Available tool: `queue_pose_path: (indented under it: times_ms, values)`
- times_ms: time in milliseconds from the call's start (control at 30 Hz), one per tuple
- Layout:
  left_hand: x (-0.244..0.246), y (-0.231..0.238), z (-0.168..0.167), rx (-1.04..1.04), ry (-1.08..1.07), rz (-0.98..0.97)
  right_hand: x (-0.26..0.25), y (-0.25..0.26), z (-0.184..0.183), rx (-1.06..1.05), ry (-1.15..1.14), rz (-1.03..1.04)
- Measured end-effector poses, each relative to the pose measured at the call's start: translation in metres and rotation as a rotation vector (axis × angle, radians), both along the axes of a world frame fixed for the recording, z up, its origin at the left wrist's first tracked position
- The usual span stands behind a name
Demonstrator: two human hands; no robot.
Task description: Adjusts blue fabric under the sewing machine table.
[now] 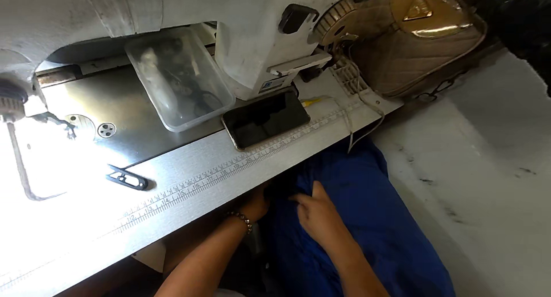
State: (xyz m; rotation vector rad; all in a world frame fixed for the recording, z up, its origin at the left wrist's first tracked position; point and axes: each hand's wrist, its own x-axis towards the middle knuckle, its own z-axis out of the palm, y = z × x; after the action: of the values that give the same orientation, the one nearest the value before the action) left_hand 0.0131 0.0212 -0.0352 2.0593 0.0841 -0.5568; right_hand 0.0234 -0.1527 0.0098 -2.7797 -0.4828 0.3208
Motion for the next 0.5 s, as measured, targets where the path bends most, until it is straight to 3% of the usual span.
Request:
queue_pose_path:
  times_ms: [100,233,500]
  values:
    - [-0.001,-0.001,0.004,0.018,-0.006,0.025,-0.001,0.010,-0.002,-0.134,0.073,-0.002]
    - [-0.004,-0.002,0.004,0.014,0.056,0.098,0.000,0.010,-0.009,-0.187,0.007,0.064]
    - [-0.006,-0.003,0.005,-0.170,0.237,0.219,0.017,-0.013,0.012,0.239,0.195,-0.153]
